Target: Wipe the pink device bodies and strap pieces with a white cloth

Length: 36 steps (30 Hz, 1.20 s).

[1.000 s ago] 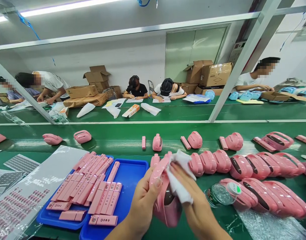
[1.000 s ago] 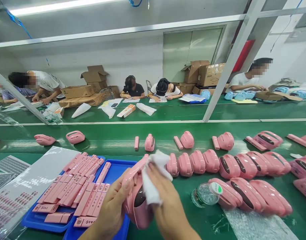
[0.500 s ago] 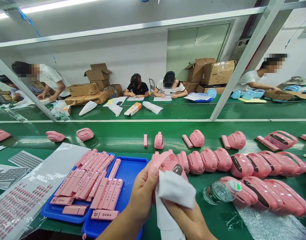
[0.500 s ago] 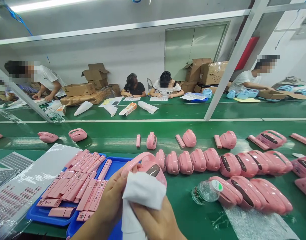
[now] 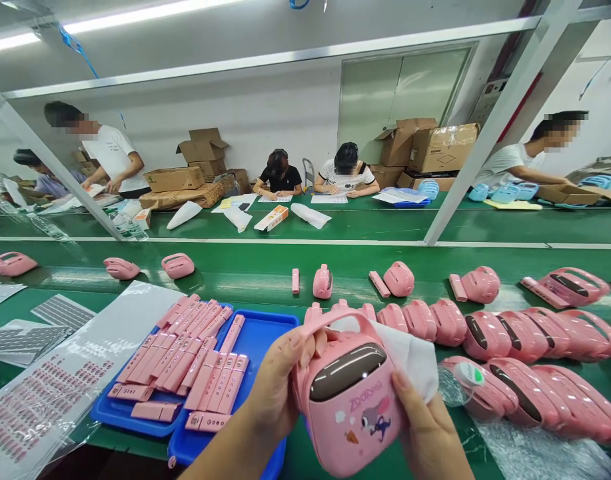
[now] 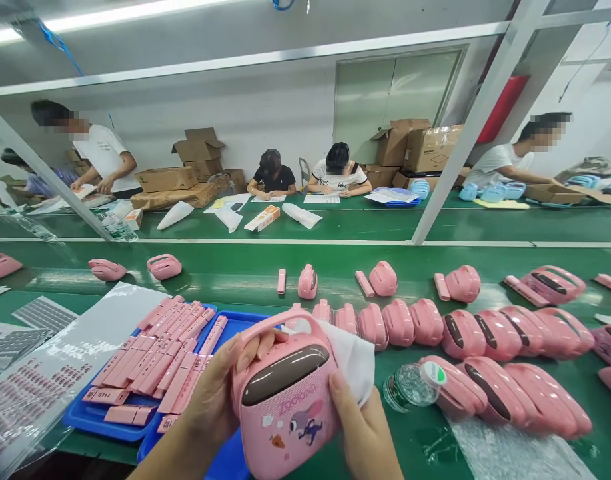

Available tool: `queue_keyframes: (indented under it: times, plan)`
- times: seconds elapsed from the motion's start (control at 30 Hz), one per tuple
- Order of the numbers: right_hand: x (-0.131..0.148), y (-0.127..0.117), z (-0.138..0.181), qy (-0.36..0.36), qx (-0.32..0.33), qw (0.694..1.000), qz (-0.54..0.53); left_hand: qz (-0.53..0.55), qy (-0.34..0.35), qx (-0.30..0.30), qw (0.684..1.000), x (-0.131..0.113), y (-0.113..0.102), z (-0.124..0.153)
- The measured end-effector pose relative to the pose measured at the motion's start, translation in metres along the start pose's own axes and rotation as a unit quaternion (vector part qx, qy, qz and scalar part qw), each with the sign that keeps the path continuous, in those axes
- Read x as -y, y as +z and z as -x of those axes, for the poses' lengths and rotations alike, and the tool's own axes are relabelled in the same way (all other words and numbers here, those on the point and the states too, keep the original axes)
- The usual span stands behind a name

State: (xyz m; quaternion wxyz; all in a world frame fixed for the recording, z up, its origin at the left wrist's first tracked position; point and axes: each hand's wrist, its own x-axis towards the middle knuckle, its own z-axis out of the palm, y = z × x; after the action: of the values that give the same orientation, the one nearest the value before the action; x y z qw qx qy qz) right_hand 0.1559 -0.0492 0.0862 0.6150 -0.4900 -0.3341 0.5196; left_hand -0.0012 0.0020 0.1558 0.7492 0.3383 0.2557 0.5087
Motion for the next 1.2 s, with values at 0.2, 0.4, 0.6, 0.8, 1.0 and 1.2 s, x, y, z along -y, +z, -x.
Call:
queue_keyframes:
  times: [0.2,0.4,0.6,0.8,1.0,1.2]
  plan:
    - [0.037,0.010,-0.015,-0.096,0.048,0.987,0.117,-0.102,-0.067,0.087,0.989,0.003,-0.002,0.010]
    - [0.050,0.034,-0.019,-0.181,0.173,0.917,0.311,-0.326,-0.003,0.142,0.935,0.007,0.003,0.024]
    - [0.043,0.036,-0.019,-0.031,0.228,0.963,0.141,-0.486,0.072,0.135,0.860,0.009,0.000,0.031]
    - [0.018,0.021,-0.047,0.047,0.029,0.998,-0.041,-0.472,0.132,0.101,0.866,0.020,-0.010,0.035]
    - [0.035,0.007,-0.047,-0.034,-0.079,0.993,-0.077,-0.178,-0.008,-0.064,0.982,0.009,-0.006,0.021]
    - [0.048,0.025,-0.016,-0.472,0.236,0.768,0.363,0.095,-0.081,-0.095,0.988,-0.003,0.006,-0.012]
